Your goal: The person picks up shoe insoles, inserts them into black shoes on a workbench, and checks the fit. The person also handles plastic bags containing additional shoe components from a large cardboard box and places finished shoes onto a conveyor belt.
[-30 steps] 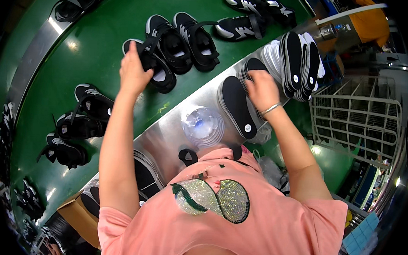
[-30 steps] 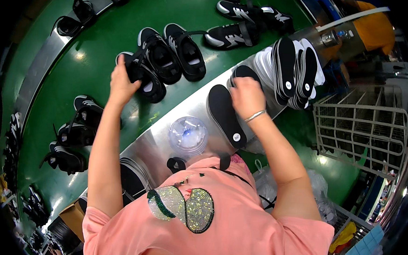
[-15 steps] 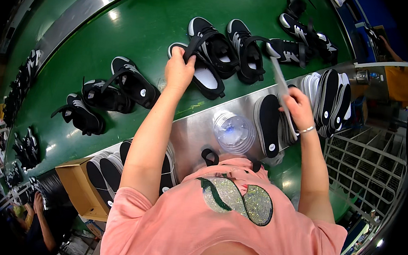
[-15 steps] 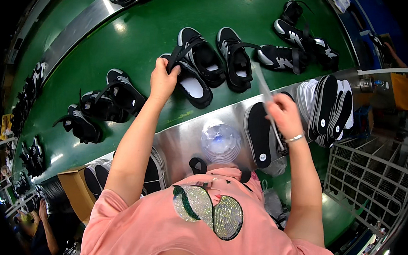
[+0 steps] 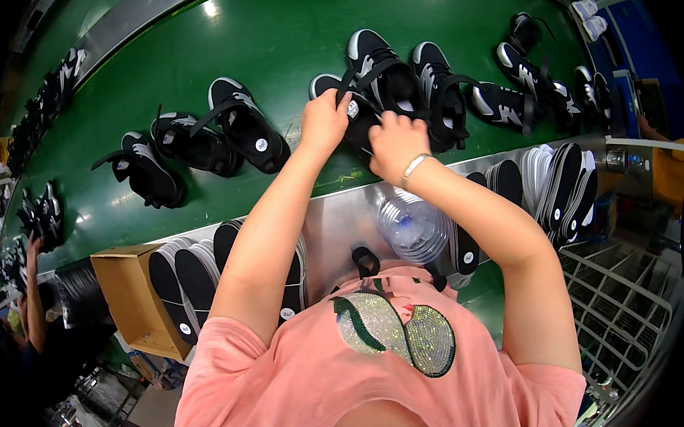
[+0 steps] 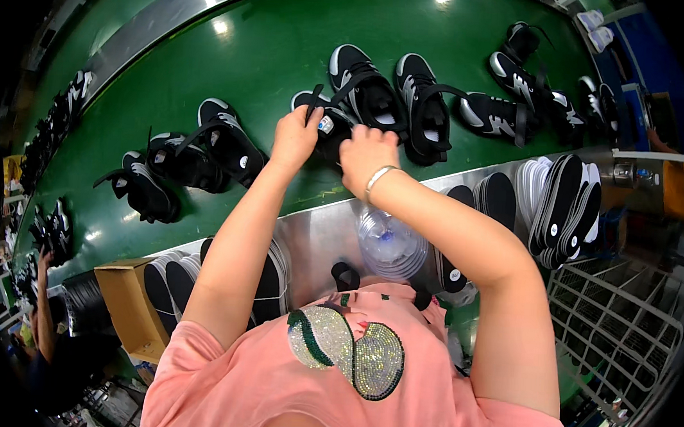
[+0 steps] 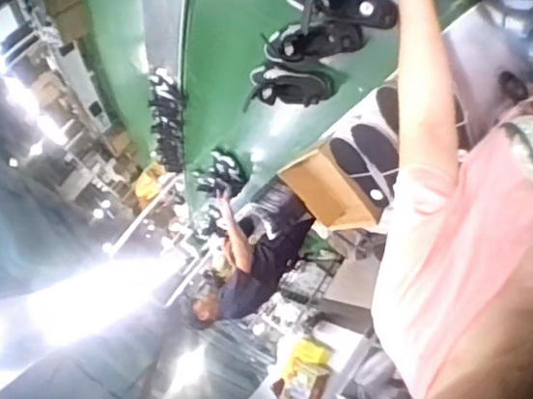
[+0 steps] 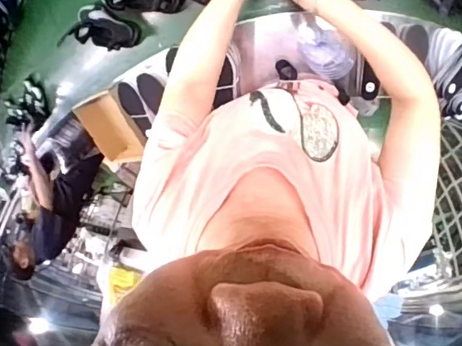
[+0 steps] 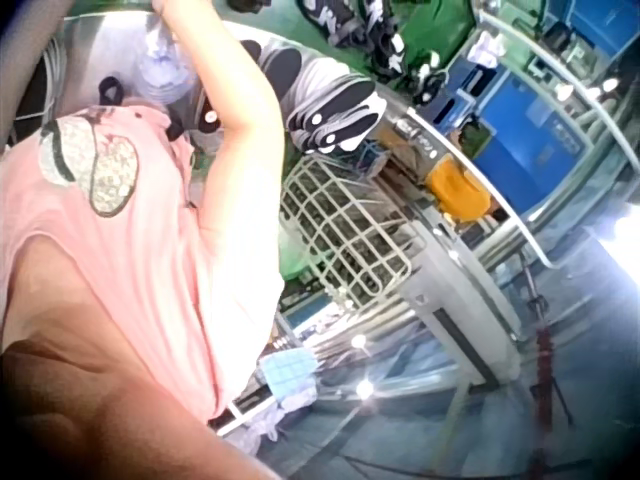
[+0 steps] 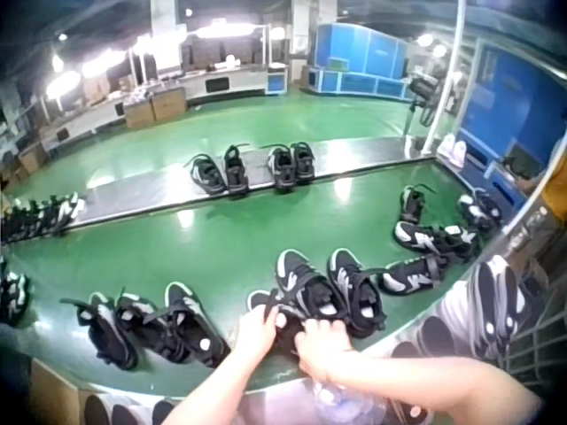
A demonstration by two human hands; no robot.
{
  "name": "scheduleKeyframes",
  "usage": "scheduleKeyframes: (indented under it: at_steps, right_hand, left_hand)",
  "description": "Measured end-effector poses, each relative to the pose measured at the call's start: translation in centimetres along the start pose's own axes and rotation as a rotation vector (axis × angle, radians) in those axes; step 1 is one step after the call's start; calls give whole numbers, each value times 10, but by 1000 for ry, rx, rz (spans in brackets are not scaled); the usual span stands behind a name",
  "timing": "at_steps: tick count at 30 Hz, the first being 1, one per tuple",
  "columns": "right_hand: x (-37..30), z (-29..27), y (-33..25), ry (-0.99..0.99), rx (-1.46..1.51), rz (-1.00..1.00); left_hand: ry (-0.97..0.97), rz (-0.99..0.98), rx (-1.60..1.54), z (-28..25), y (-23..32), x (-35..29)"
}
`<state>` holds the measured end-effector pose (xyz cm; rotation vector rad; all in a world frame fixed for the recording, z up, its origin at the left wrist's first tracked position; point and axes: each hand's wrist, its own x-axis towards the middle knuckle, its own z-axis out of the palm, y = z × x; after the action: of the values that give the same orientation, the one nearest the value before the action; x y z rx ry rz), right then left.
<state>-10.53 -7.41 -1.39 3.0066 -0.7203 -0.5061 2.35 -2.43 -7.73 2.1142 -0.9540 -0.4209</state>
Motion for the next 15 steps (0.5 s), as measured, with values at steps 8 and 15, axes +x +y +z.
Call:
scheduleKeyframes:
  at_steps: [8,15]
  right_hand:
    - [-8,-8,1,6,-59,-168]
    - [48,31,-3,-213,137,-90]
  left_hand:
    - [69,-77,3,7,1,-4]
    - [57,-79,-99,3,3,-6]
